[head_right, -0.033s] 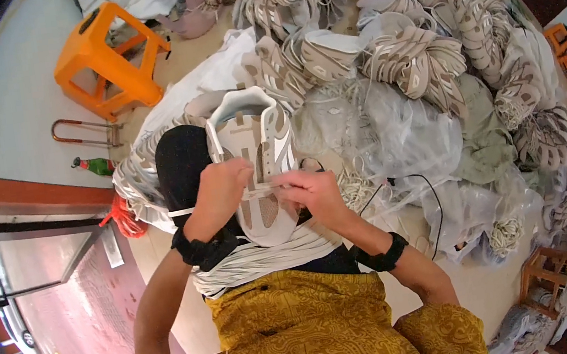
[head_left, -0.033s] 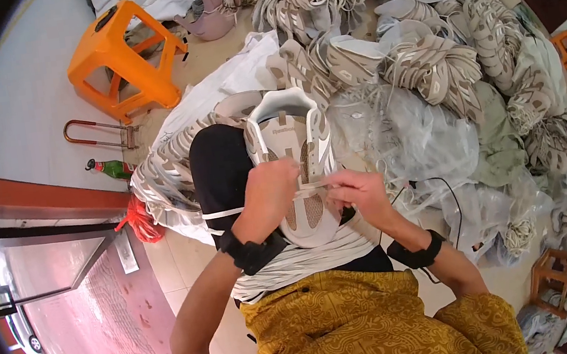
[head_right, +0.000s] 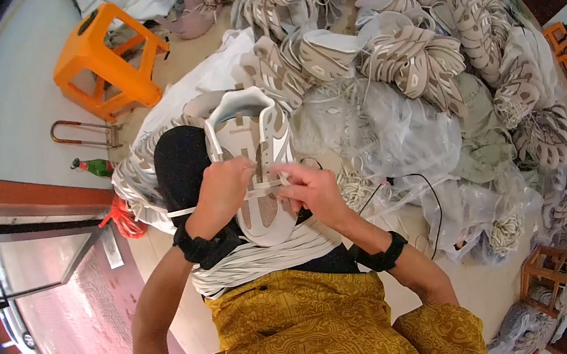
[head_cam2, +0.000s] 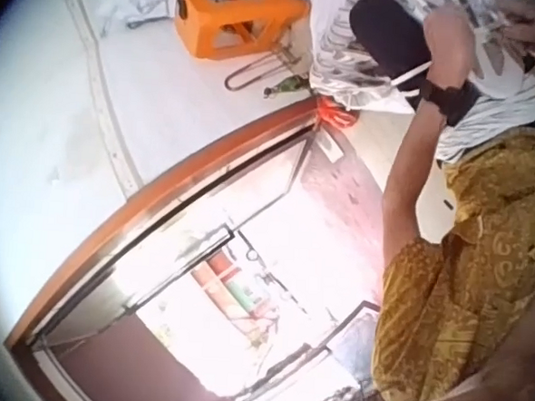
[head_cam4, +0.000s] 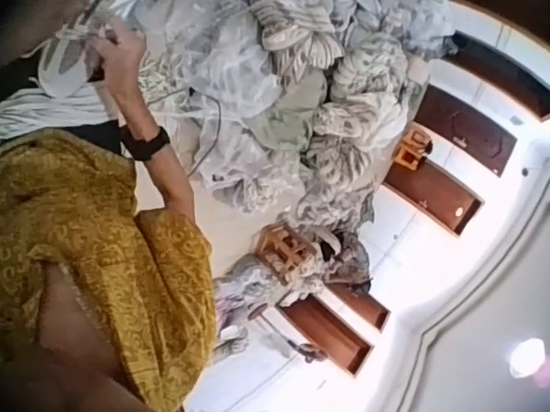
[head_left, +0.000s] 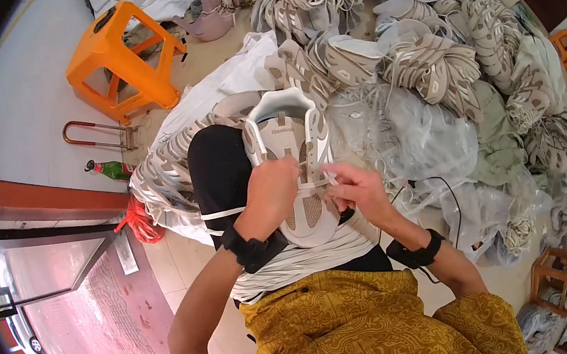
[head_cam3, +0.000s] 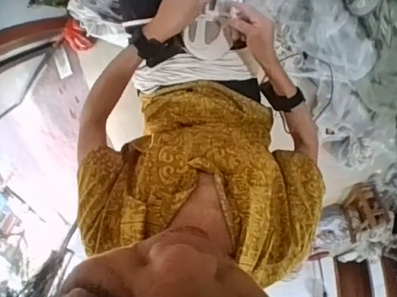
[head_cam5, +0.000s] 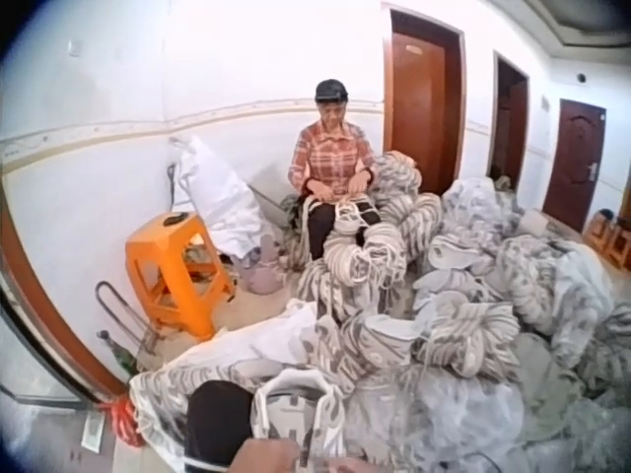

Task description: The recorder is lacing a shoe while sitting on the floor surrounded by shoe components.

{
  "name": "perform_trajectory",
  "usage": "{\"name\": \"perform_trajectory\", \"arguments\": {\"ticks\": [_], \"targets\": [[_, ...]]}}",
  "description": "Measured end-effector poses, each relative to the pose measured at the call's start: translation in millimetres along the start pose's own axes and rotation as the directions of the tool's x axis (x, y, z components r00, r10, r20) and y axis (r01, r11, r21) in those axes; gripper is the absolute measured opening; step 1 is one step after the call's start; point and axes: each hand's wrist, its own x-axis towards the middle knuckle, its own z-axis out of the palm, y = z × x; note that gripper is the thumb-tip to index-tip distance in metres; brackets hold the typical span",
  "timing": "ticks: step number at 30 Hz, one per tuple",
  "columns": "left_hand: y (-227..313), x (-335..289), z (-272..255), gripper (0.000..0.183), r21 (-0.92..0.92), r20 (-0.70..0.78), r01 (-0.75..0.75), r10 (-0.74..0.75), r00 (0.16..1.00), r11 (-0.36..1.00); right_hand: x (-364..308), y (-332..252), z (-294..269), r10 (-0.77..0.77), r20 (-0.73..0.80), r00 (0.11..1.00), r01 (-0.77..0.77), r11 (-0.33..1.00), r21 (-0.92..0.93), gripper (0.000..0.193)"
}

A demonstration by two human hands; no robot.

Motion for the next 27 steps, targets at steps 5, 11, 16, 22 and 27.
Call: {"name": "perform_trajectory", "arguments": {"ticks": [5,11,16,22,27], "targets": [[10,12,3,0.018,-0.227,0.159,0.024,0.013,0.987,0.974,2,24,-11,0.386,-0.015,0.922,-0.356,0.863,0.359,0.012],[12,9,-2,0.015,-0.235,0.249,0.081,-0.021,0.968,0.969,5,21,-1,0.054,-0.005,0.999,-0.053,0.946,-0.321,0.008],[11,4,7,0.017,-0.272,0.132,0.100,-0.066,0.989,0.957,-10,14,1,-0.274,0.205,0.940,0.342,0.733,-0.588,0.014],[14,-4,9,0.020,-0.337,0.100,0.109,-0.079,0.992,0.935,11,18,-10,-0.253,-0.034,0.967,0.190,0.801,-0.567,0.014],[13,-4,13,0.021,-0.319,0.027,0.073,-0.068,0.997,0.945,4,20,2,-0.033,-0.029,0.999,0.026,0.977,-0.213,0.015]]}}
